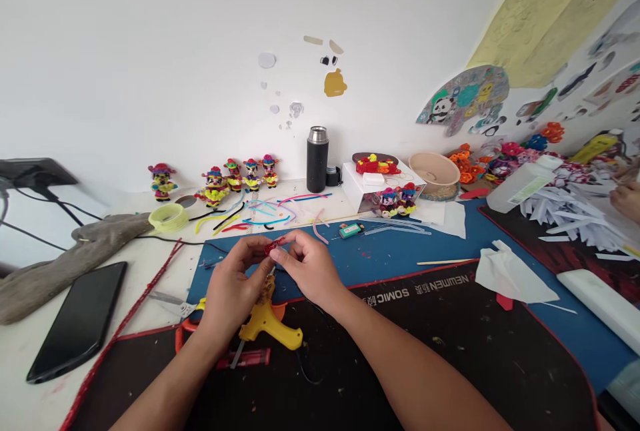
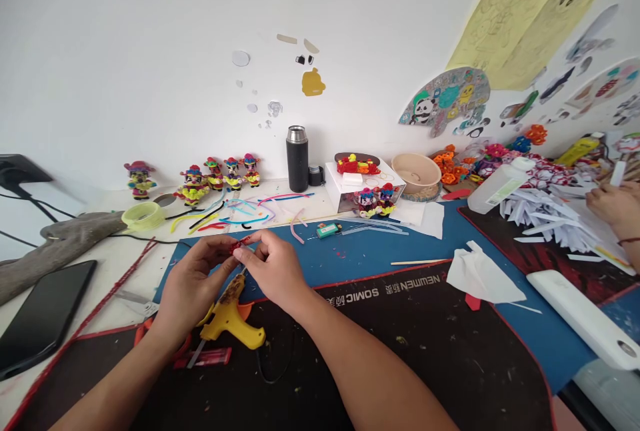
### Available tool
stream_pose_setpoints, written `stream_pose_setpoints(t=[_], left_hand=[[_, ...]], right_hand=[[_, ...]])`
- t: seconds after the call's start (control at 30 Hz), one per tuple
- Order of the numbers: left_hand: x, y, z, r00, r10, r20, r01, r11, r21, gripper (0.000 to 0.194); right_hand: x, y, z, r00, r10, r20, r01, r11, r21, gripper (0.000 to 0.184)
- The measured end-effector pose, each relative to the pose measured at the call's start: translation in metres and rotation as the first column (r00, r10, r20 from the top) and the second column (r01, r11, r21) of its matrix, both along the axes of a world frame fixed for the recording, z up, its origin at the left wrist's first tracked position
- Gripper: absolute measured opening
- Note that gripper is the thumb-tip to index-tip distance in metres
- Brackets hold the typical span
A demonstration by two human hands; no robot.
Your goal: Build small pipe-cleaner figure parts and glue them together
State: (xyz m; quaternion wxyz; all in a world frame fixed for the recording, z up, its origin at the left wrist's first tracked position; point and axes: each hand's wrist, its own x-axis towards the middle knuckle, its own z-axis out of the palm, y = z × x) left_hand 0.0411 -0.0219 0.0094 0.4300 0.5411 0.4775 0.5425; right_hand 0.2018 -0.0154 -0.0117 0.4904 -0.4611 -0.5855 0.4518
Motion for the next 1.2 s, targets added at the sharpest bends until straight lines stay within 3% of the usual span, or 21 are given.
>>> stream_pose_setpoints(t=[0.13,0.23,0.47,0.63,0.83,1.0,1.2], left_hand=[[-0.004,0.001,-0.007,0.986,-0.018,-0.165,0.024,0.999,0.033,0.025],[-0.005,0.002,-0.011,0.979,-0.032,-0.203,0.039,0.999,0.028,0.029],[-0.004,0.002,-0.01,0.994,-0.046,-0.096,0.044,0.999,-0.017,0.041],[-0.006,0.003,-0.007,0.987,-0.075,-0.14,0.073,0.997,-0.018,0.042],[-0.011,0.005,-0.01,0.968,-0.146,-0.203,0.136,0.989,-0.064,0.045],[-0.012,0.004,-0.011,0.97,-0.168,-0.178,0.153,0.984,-0.096,0.044],[-0.01,0.006,-0.005,0.979,-0.202,-0.011,0.197,0.964,-0.181,0.048]], right_hand=[[0.0,0.0,-0.001,1.0,-0.007,0.007,0.007,1.0,0.005,0.023],[0.0,0.001,-0.002,1.0,-0.004,0.0,0.004,1.0,-0.002,0.023],[0.001,0.0,0.002,1.0,-0.01,-0.004,0.01,1.0,0.001,0.024],[0.002,0.001,0.003,0.994,-0.011,-0.105,0.01,1.0,-0.014,0.025],[0.005,0.005,0.002,0.996,-0.067,-0.054,0.067,0.998,0.006,0.024],[0.006,0.004,0.003,0.993,-0.112,0.024,0.109,0.99,0.085,0.019],[0.005,0.0,0.003,0.966,-0.204,0.156,0.162,0.955,0.25,0.016]])
